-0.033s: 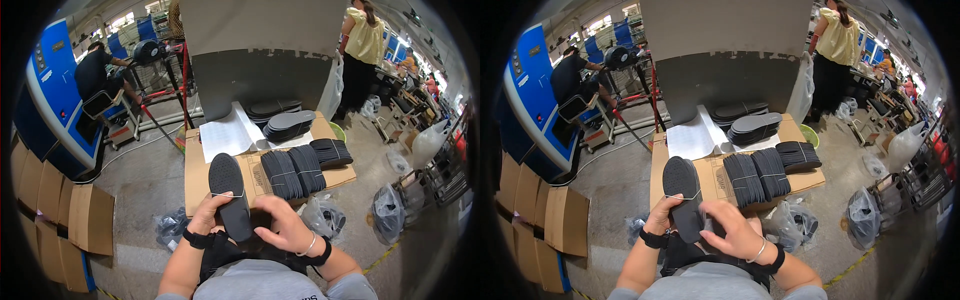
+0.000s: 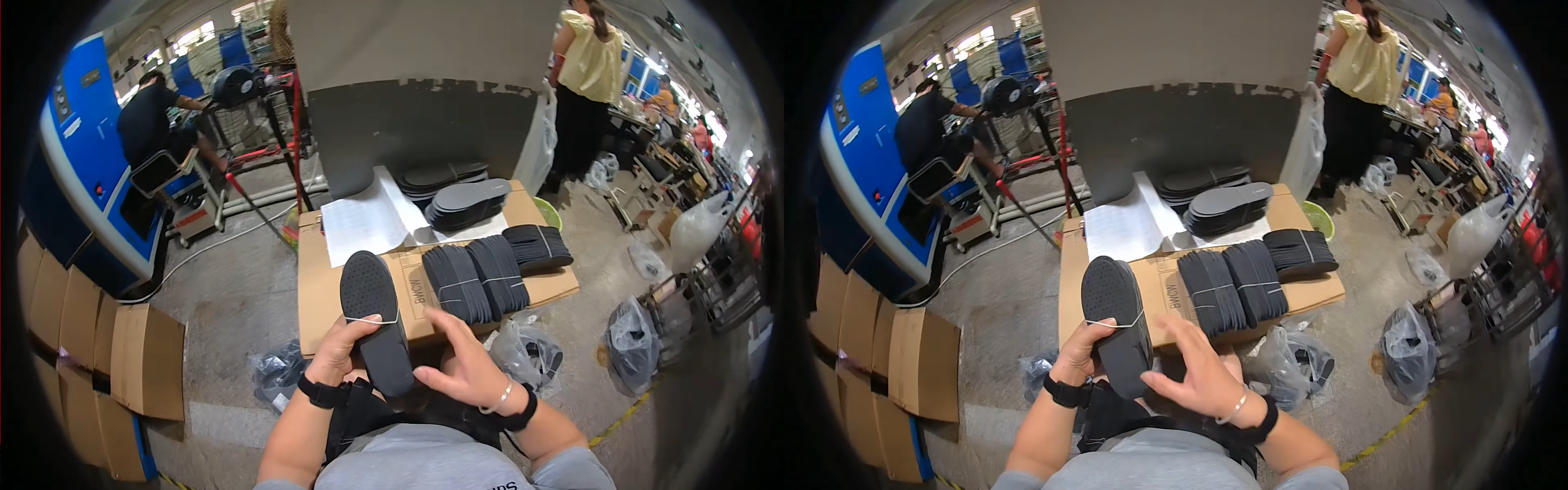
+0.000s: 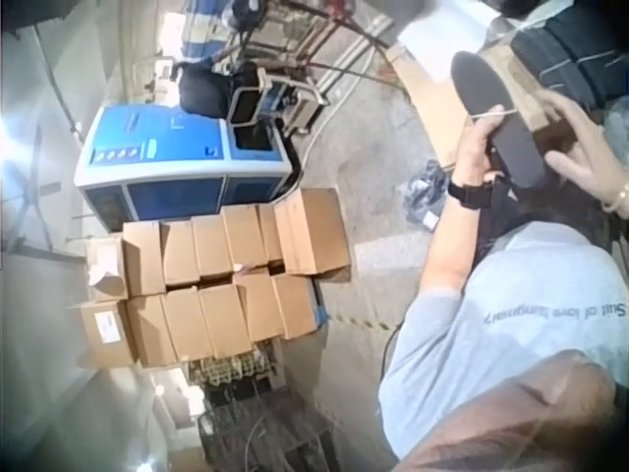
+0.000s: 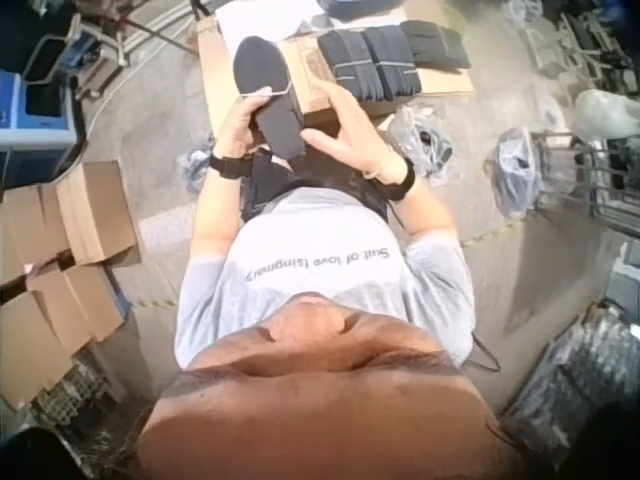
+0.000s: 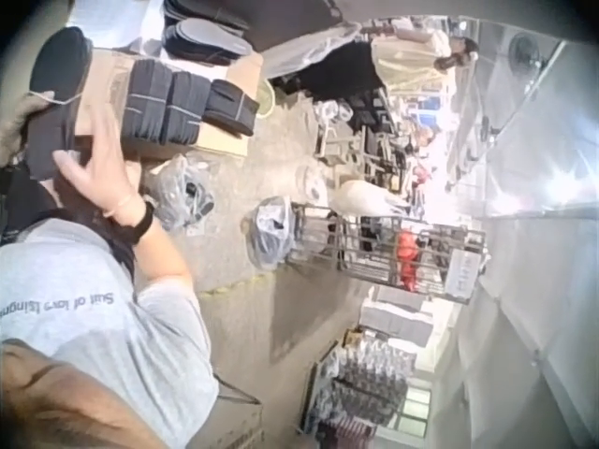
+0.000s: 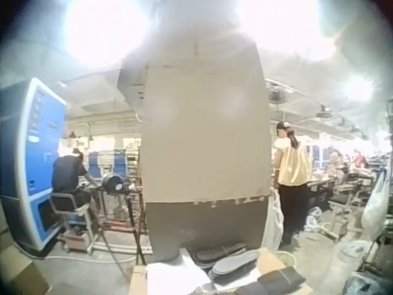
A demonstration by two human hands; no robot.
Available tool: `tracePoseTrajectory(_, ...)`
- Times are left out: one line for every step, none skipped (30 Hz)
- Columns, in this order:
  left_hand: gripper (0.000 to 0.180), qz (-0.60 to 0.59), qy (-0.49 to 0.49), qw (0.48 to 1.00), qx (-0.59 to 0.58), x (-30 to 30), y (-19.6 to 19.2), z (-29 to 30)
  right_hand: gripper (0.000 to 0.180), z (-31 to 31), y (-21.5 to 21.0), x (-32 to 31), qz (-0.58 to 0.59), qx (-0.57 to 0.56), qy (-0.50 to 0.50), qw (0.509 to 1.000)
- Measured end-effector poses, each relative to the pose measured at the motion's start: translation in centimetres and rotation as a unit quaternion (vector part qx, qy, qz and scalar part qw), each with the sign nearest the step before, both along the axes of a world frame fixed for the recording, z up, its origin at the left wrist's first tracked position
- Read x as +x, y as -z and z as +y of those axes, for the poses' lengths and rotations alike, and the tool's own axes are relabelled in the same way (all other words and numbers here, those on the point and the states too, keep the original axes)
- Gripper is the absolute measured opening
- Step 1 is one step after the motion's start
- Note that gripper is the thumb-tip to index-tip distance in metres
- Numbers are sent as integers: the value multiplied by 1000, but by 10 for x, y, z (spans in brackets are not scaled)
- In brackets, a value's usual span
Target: The recorder is inspecting and organizing shoe insoles at a workstation.
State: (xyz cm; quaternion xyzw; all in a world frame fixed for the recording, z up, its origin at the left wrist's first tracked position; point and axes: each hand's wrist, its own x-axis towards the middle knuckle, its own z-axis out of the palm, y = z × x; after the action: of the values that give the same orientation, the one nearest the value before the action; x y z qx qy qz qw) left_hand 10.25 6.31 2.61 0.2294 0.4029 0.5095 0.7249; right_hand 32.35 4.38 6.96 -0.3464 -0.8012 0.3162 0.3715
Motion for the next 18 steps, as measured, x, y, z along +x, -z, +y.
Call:
tracePoseTrajectory(38, -3, 15, 1000, 1, 5, 0, 0, 67, 3, 16, 0, -3, 1, 15, 1000)
tracePoseTrajectory(38, 6, 23, 1000, -5, 12, -2, 0, 73, 10, 35, -5, 76, -137, 19, 987)
tracePoseTrajectory(38, 12, 33, 999, -12, 20, -4, -1, 80, 13, 44, -11, 156, -269, 25, 950)
tracePoseTrajectory(39, 28, 42, 999, -7, 31, -9, -2, 89, 14, 38, -16, 240, -375, -50, 894)
tracePoseTrajectory(40, 72, 49, 995, 44, 39, -11, -3, 92, 9, 43, -22, 273, -397, -34, 876)
tracePoseTrajectory(40, 61, 61, 995, 56, 42, -15, -6, 92, 10, 50, -23, 293, -379, -28, 877)
tracePoseTrajectory(40, 50, 72, 994, 67, 44, -18, -6, 93, 13, 55, -21, 312, -361, -23, 878)
tracePoseTrajectory(41, 48, 86, 993, 72, 45, -17, -9, 93, 15, 54, -20, 315, -355, -13, 880)
tracePoseTrajectory(42, 45, 99, 991, 77, 46, -16, -9, 94, 16, 52, -18, 340, -387, -14, 857)
tracePoseTrajectory(53, 72, 131, 984, 92, 47, -11, -7, 95, 17, 49, -15, 364, -417, -17, 832)
tracePoseTrajectory(53, 70, 137, 983, 97, 50, -6, -7, 95, 19, 48, -11, 365, -411, -12, 835)
tracePoseTrajectory(58, 139, 146, 967, 155, 54, -3, -8, 94, 22, 47, -8, 388, -437, 4, 812)
tracePoseTrajectory(63, 206, 152, 943, 212, 57, -1, -6, 94, 26, 45, -5, 410, -461, 19, 787)
tracePoseTrajectory(73, 207, 188, 935, 220, 57, -4, -5, 96, 28, 40, 2, 411, -483, 24, 773)
tracePoseTrajectory(73, 203, 191, 934, 223, 56, -7, -3, 96, 35, 37, 13, 411, -479, 29, 775)
tracePoseTrajectory(75, 224, 202, 934, 193, 55, -9, -2, 97, 45, 32, 25, 388, -416, 53, 821)
tracePoseTrajectory(77, 245, 210, 933, 159, 53, -7, -2, 97, 53, 26, 39, 361, -352, 75, 860)
tracePoseTrajectory(79, 248, 191, 933, 179, 49, 4, -1, 101, 65, 15, 53, 364, -300, 89, 877)
